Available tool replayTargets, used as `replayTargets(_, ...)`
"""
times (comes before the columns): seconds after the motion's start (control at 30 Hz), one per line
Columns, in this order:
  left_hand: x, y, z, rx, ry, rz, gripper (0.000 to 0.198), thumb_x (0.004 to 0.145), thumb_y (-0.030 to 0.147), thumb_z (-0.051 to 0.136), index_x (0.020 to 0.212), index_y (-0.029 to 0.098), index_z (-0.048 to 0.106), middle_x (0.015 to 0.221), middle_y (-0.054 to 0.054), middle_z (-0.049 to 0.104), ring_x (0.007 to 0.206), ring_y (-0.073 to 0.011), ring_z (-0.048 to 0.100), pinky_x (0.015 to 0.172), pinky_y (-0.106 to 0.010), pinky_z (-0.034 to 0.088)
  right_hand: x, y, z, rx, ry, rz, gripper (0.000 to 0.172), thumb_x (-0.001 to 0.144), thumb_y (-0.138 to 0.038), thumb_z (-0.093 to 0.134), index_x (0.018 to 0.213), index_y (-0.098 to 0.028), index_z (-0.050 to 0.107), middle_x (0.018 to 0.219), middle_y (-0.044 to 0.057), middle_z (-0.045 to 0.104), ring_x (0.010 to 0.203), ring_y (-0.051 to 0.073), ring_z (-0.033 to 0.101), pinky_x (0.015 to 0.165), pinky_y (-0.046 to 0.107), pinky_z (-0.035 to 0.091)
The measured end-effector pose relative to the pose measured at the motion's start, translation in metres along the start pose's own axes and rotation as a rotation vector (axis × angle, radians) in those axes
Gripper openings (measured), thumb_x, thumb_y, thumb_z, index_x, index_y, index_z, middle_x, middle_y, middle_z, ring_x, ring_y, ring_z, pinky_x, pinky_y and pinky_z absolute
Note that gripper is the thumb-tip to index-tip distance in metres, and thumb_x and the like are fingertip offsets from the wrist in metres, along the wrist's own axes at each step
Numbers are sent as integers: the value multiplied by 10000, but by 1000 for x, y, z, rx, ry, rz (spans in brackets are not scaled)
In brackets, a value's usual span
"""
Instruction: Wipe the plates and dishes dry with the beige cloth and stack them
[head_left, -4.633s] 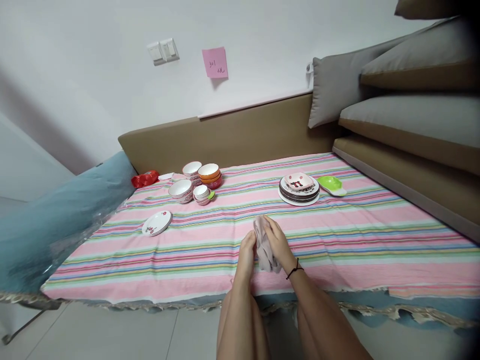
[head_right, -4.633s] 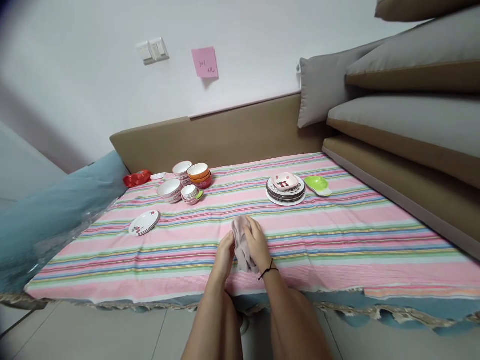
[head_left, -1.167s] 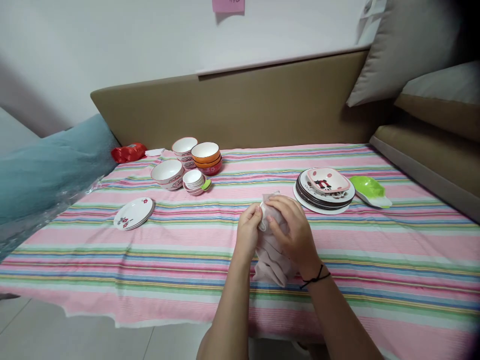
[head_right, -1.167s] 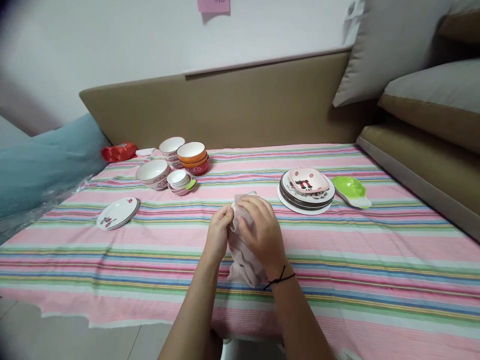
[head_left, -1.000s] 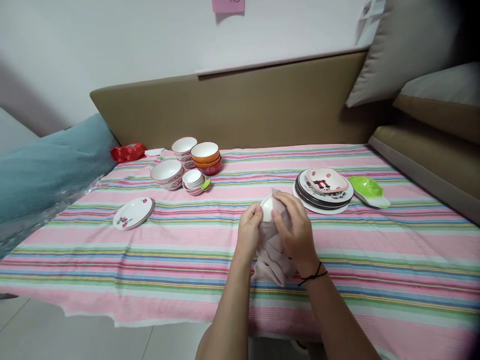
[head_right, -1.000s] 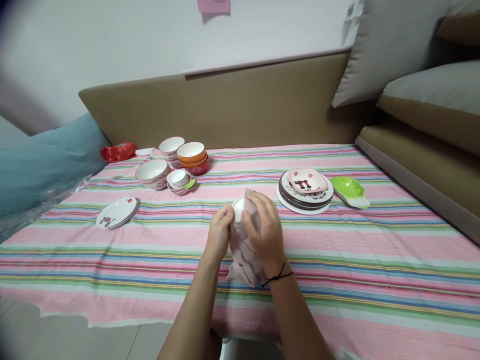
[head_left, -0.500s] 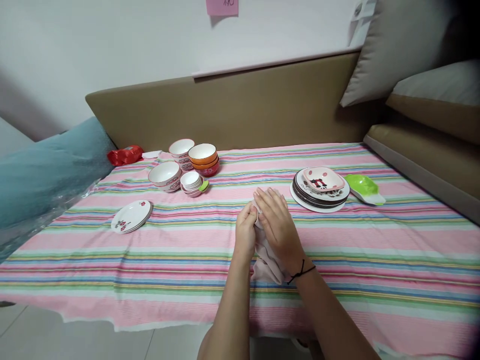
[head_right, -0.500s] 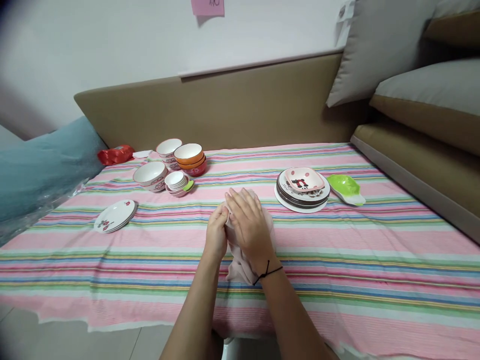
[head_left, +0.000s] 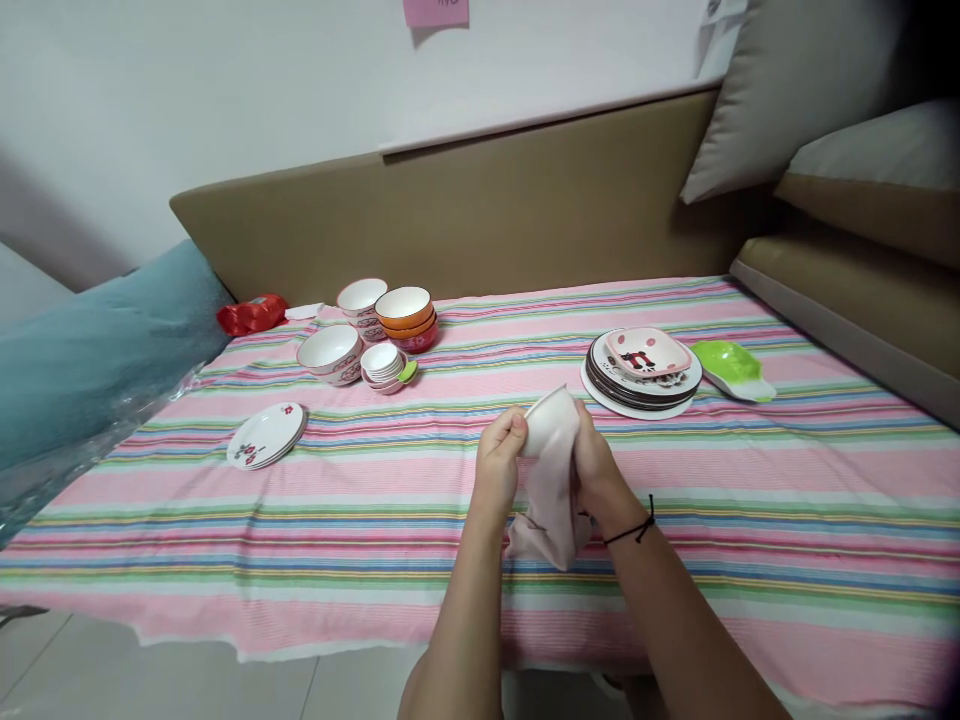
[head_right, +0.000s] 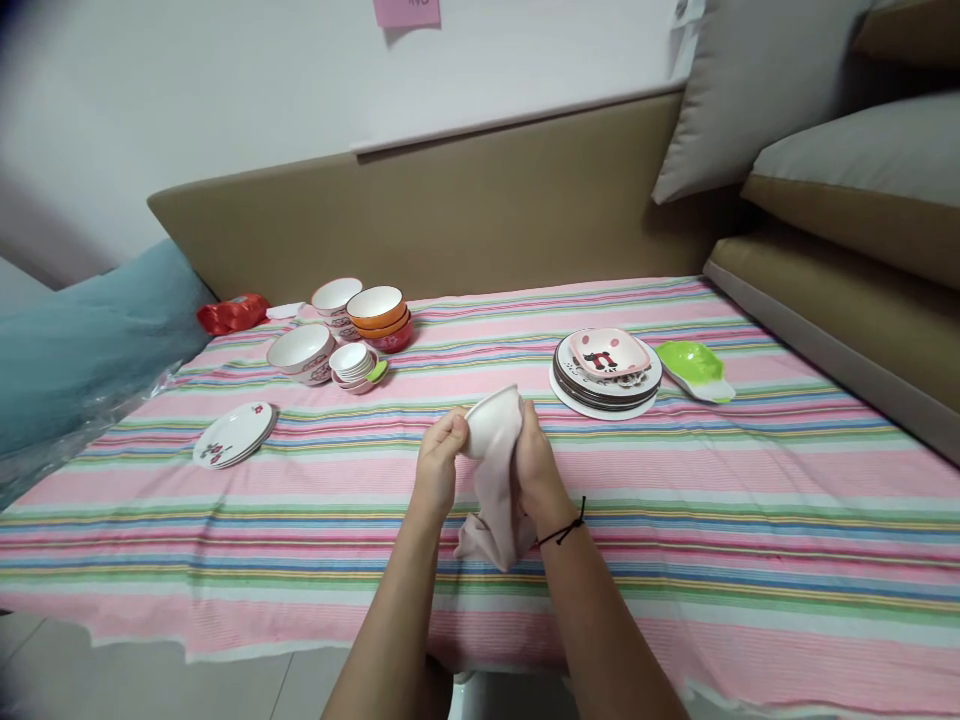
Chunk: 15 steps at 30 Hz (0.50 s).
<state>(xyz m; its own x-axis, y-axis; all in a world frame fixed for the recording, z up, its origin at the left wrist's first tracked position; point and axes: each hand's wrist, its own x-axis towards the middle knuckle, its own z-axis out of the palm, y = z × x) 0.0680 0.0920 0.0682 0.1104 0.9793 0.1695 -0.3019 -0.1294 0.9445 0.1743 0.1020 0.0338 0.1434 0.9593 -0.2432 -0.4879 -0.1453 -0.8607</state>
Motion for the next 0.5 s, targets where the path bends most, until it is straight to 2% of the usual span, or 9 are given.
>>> replayTargets(0.1,0,0,-1,6,-5,-2,445,759,597,629,637,171,592,601,21,372,564,-126,284,538,-252,230,5,5,-3,55,-65,67,326,774,-516,503,626,-230,550,526,4,597,602,226,600,583,378,532)
replayTargets(0.27,0,3,-4,140,-90,47,455,799,584,588,587,184,535,595,9,396,583,-148,331,558,-265,239,6,1,-2,85,-95,77,317,748,-536,493,618,-247,486,505,-2,555,615,235,599,598,390,520)
replayTargets(0.4,-1,-1,-5,385,-173,90,429,871,516,519,586,195,496,575,12,376,574,-153,321,565,-276,206,1,-6,3,140,-2,-11,372,766,-601,503,665,-244,477,525,-49,507,540,171,532,578,327,507)
replayTargets(0.5,-2,-5,-3,486,-185,129,425,894,471,495,568,202,460,561,16,355,555,-151,308,557,-284,183,0,-5,6,162,79,-83,350,785,-571,527,672,-244,479,555,-61,512,544,145,512,575,280,493)
